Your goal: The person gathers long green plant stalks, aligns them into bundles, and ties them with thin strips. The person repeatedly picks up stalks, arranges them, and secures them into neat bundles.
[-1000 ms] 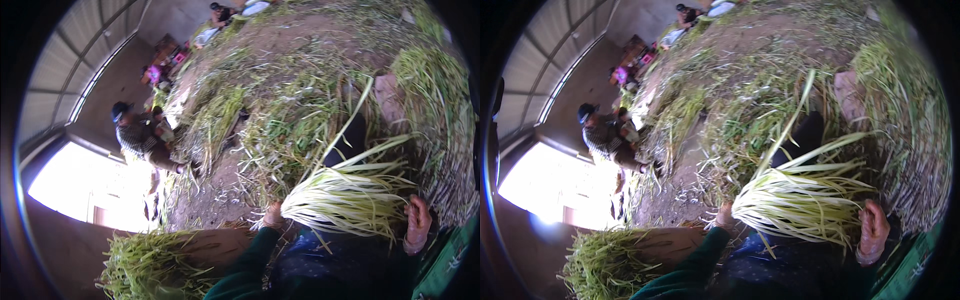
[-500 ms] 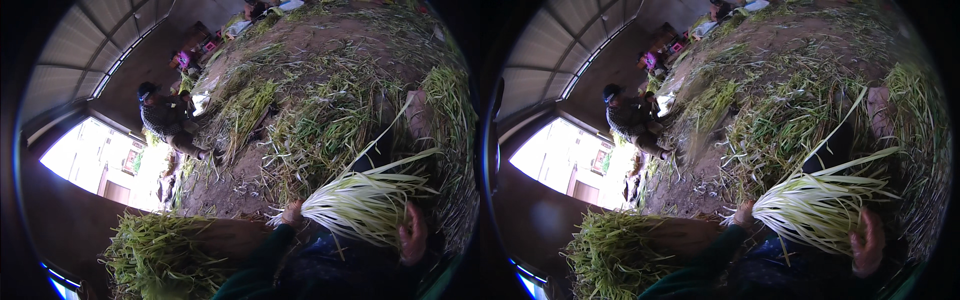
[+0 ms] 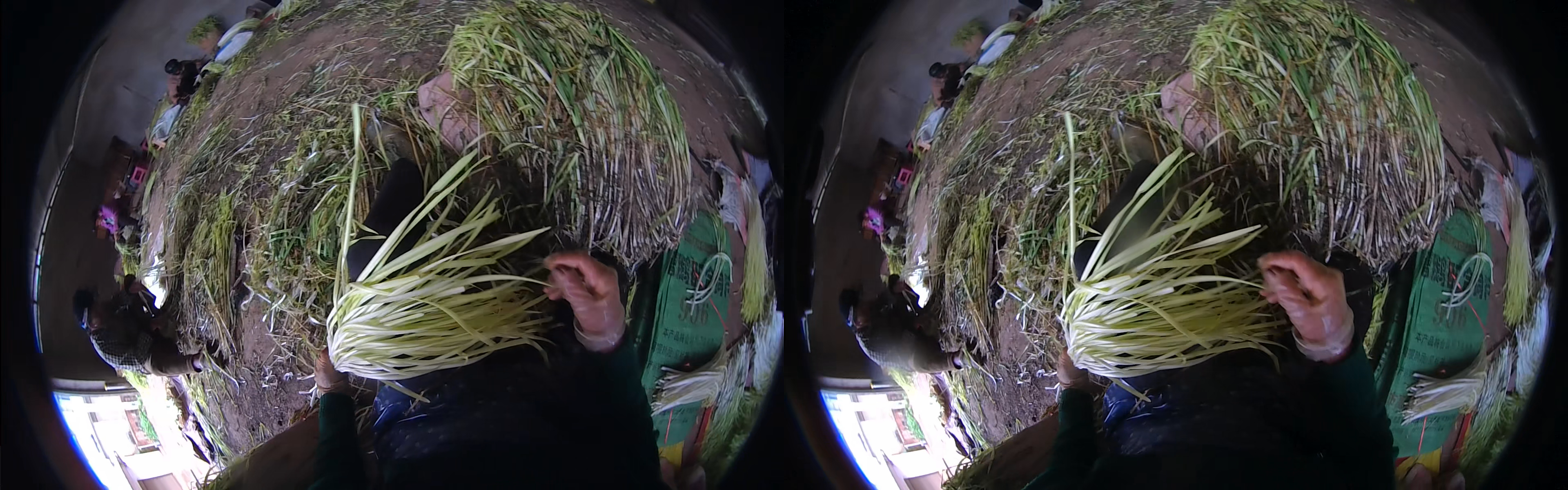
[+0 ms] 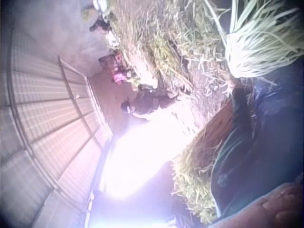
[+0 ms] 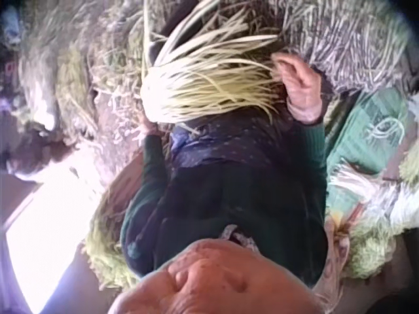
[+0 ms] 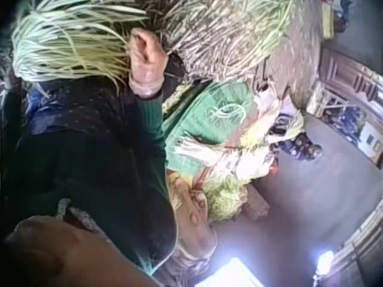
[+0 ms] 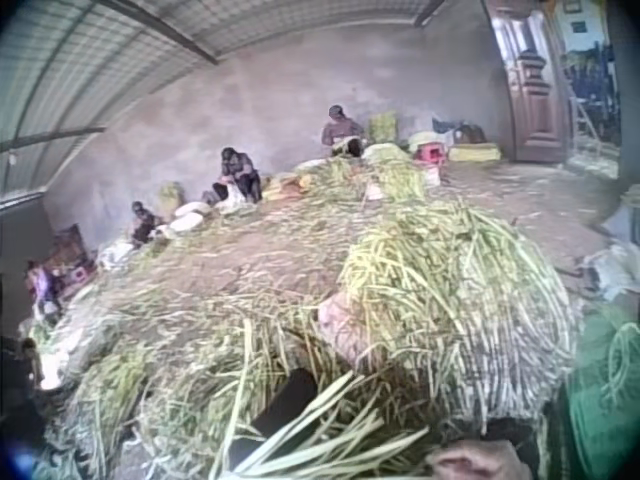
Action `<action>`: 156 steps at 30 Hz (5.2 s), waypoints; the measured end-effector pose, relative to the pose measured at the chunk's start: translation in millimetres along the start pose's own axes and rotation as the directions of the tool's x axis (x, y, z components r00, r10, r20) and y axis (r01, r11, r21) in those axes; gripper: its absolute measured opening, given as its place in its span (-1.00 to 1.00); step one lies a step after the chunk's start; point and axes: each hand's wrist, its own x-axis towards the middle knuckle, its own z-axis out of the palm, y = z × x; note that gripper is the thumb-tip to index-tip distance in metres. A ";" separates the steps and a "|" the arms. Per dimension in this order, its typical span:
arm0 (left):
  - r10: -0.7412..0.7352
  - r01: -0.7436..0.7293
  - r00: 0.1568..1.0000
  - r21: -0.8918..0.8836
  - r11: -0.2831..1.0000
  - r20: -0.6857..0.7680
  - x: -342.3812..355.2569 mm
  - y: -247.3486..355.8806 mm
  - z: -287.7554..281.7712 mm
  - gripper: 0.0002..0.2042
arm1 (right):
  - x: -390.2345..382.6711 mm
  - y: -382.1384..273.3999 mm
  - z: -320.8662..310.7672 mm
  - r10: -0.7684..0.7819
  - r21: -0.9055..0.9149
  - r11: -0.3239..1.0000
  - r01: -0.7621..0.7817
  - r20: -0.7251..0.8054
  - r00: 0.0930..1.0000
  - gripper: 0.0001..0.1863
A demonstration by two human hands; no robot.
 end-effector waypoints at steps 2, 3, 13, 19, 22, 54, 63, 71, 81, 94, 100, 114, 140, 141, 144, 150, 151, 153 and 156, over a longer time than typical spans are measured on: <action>-0.134 0.156 0.988 -0.503 0.850 0.081 -6.8 34.0 17.0 -0.64 | 8.7 7.1 7.3 -0.097 -0.062 0.992 0.106 0.134 0.986 -0.84; -0.090 0.112 0.993 -0.415 0.903 0.071 -6.0 35.3 19.3 -0.64 | 13.2 11.8 11.2 -0.111 -0.122 0.983 0.139 0.210 0.971 -0.85; -0.060 0.071 0.997 -0.220 0.973 0.053 -18.5 79.4 30.1 -0.45 | 22.2 8.8 10.8 -0.257 0.005 0.965 0.264 -0.210 0.943 -0.77; -0.073 0.111 0.990 -0.350 0.930 0.121 -8.9 38.2 21.5 -0.54 | -11.7 -21.5 19.6 -0.521 -0.181 0.827 0.533 0.112 0.846 -0.67; -0.052 0.105 0.988 -0.386 0.916 0.143 -12.3 52.5 26.2 -0.64 | -1.3 -12.6 60.6 -0.519 -0.485 0.628 0.609 0.322 0.792 -0.56; -0.195 0.238 0.971 -0.436 0.868 0.141 -8.4 18.7 -18.6 -0.48 | -25.5 31.1 15.1 0.199 0.359 0.905 -0.229 0.119 0.973 -0.90; -0.147 0.159 0.987 -0.255 0.954 0.066 -14.5 -2.7 -14.2 -0.52 | -19.3 49.8 72.7 -0.274 -0.296 0.885 0.360 0.293 0.916 -0.86; -0.164 0.174 0.985 -0.240 0.955 0.058 -18.8 -11.4 -16.9 -0.55 | -11.0 42.0 55.2 0.305 0.644 0.722 -0.252 0.030 0.952 -0.93; -0.182 0.192 0.981 -0.206 0.960 0.068 -19.6 -11.0 -28.0 -0.59 | -36.6 60.0 -33.5 0.124 0.079 0.990 -0.113 -0.136 0.983 -0.86; -0.211 0.228 0.973 -0.250 0.941 0.095 -18.6 -4.3 -11.1 -0.63 | -43.6 55.5 42.6 0.017 -0.269 0.962 0.054 0.255 0.967 -0.68; -0.243 0.262 0.965 -0.303 0.916 0.102 -20.8 -7.6 -9.1 -0.65 | -41.1 66.1 44.2 0.010 -0.442 0.887 0.132 0.305 0.952 -0.74; -0.126 0.116 0.991 -0.181 0.977 -0.047 23.7 -40.8 -127.6 -0.62 | -44.6 60.5 -17.2 0.386 0.122 0.913 -0.390 0.055 0.921 -0.88; 0.093 -0.058 0.984 0.219 0.974 -0.153 1.3 -43.4 -87.2 -0.76 | -41.5 116.0 -18.2 0.242 0.152 0.965 -0.216 -0.187 0.952 -0.62; 0.151 -0.107 0.973 0.236 0.966 -0.175 0.4 -34.2 -85.8 -0.76 | -38.6 113.5 -12.2 0.186 0.006 0.982 -0.189 -0.201 0.962 -0.61; 0.190 -0.124 0.944 0.244 0.962 -0.270 2.4 -23.9 -87.3 -0.74 | -32.3 98.5 -11.0 0.108 -0.069 0.990 -0.121 -0.167 0.980 -0.70; 0.080 -0.167 0.937 -0.236 0.957 -0.340 25.2 2.0 -138.3 -0.70 | -29.2 88.3 -13.5 0.171 -0.117 0.976 -0.185 -0.113 0.979 -0.84; 0.038 -0.186 0.957 -0.508 0.841 -0.288 38.4 10.7 -140.2 -0.68 | -30.8 86.9 -15.7 0.140 -0.113 0.981 -0.156 -0.140 0.980 -0.84; 0.042 -0.215 0.949 -0.546 0.810 -0.311 47.9 66.3 -114.0 -0.63 | -36.5 90.8 -23.7 0.177 -0.127 0.972 -0.199 -0.168 0.970 -0.84; 0.092 -0.257 0.954 -0.613 0.747 -0.287 62.8 51.3 -180.0 -0.68 | -37.5 93.0 -20.0 0.129 -0.158 0.976 -0.150 -0.135 0.982 -0.84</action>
